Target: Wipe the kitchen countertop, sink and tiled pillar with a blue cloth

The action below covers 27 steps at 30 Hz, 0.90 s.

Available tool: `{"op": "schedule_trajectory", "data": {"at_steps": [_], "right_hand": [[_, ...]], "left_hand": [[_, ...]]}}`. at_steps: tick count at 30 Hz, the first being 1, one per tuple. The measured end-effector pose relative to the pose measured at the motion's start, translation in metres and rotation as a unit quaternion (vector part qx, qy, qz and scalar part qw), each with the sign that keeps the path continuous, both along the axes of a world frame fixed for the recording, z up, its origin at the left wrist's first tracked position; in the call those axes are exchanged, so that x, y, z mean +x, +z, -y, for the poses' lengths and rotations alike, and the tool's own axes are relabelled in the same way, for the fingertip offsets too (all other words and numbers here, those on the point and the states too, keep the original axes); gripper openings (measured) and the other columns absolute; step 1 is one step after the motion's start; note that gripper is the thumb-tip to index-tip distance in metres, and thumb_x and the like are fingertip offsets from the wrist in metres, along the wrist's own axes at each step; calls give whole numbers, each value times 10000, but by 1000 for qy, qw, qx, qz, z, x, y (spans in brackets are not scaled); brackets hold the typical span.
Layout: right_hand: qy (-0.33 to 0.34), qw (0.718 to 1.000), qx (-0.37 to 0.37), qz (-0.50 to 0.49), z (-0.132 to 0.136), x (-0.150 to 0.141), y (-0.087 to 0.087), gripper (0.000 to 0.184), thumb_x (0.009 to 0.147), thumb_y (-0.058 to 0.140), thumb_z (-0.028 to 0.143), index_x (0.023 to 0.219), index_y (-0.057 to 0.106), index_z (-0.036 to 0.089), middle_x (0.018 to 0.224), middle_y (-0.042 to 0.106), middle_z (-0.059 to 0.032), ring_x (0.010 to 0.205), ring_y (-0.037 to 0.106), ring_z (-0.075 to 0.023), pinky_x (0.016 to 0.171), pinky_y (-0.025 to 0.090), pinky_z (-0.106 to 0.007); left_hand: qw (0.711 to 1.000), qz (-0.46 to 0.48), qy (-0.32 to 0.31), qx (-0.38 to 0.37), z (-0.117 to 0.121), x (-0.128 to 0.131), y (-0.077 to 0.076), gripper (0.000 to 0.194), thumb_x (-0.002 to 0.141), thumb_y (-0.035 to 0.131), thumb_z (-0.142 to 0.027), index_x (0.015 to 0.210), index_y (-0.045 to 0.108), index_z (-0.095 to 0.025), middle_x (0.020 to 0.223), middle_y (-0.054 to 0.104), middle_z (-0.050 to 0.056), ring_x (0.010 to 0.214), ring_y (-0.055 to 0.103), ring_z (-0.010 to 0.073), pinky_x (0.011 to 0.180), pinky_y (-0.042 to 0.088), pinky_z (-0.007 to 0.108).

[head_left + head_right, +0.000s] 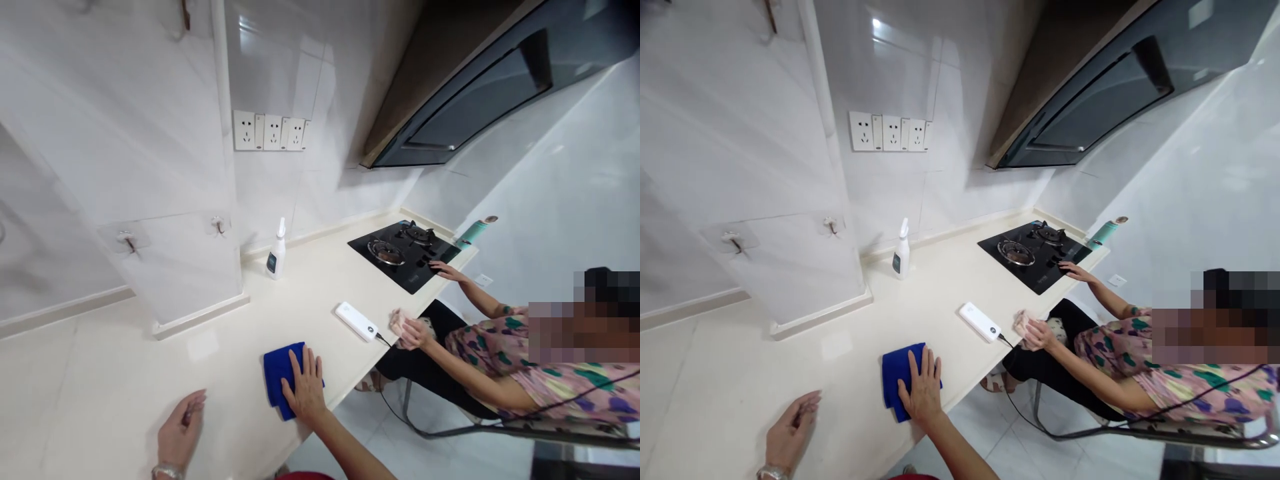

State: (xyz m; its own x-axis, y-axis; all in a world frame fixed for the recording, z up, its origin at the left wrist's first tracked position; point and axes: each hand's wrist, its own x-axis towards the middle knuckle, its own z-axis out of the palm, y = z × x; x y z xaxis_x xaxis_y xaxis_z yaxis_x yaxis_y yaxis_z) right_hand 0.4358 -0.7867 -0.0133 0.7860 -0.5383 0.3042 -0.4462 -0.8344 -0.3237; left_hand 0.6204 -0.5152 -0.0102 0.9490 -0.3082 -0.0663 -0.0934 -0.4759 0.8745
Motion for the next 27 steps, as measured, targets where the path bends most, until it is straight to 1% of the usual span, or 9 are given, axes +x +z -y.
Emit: {"op": "schedule_trajectory", "data": {"at_steps": [4,7,10,13,18,20,23,24,27], "right_hand": [[-1,1000,-7,-18,1,2,4,705,906,546,439,1541,292,269,1618,243,-159,1466,272,-407,1150,266,-676],[-8,1000,-1,-30,1,3,11,707,904,550,467,1537,301,272,1622,230,-165,1471,268,-396,1158,266,-660],[-9,999,1,-35,1,4,17,712,900,555,473,1534,307,264,1621,228,-172,1476,259,-385,1168,247,-655],[-10,999,5,-39,2,4,18,725,881,575,443,1529,315,245,1620,223,-181,1477,253,-385,1166,245,-659],[-1,1000,-23,-12,2,2,16,720,867,570,385,1515,333,179,1613,227,-199,1491,212,-372,1175,218,-665],[19,998,-55,22,0,1,16,679,868,545,314,1501,349,166,1594,282,-187,1492,216,-348,1185,194,-666],[51,991,-93,84,-8,1,18,630,847,470,154,1471,384,173,1512,420,-155,1480,259,-303,1191,187,-665],[60,988,-99,101,-13,1,21,640,831,451,115,1464,390,177,1488,447,-147,1476,267,-294,1192,195,-661],[79,984,-96,126,-28,2,34,683,793,437,72,1462,394,203,1494,432,-132,1479,258,-293,1192,212,-654]], "left_hand": [[999,-23,-10,26,0,2,0,510,661,539,-591,1025,692,-267,1017,785,25,965,720,260,976,556,420],[999,-27,-17,38,3,5,-3,526,649,527,-604,1026,685,-272,1030,780,28,985,713,270,1006,535,444],[998,-11,-12,58,8,7,-2,508,664,488,-602,1001,685,-277,1006,781,30,963,716,282,955,558,455],[995,3,-14,95,12,8,5,481,688,462,-583,996,691,-293,998,784,22,927,722,291,878,581,463],[992,-20,-17,127,21,0,15,486,726,460,-581,1066,690,-322,1064,776,16,794,721,274,798,591,481],[995,-44,-50,73,32,-8,19,521,724,486,-632,1073,686,-301,1051,778,30,794,723,267,798,601,469],[983,-98,-148,-48,56,-24,32,590,712,535,-704,1045,684,-240,964,785,61,835,732,251,775,623,393],[975,-110,-181,-67,65,-31,39,595,715,545,-708,1037,686,-228,942,785,67,833,734,246,760,627,373],[960,-104,-252,-62,88,-47,63,560,756,543,-682,1054,692,-231,954,781,66,817,731,229,763,622,351]]}}
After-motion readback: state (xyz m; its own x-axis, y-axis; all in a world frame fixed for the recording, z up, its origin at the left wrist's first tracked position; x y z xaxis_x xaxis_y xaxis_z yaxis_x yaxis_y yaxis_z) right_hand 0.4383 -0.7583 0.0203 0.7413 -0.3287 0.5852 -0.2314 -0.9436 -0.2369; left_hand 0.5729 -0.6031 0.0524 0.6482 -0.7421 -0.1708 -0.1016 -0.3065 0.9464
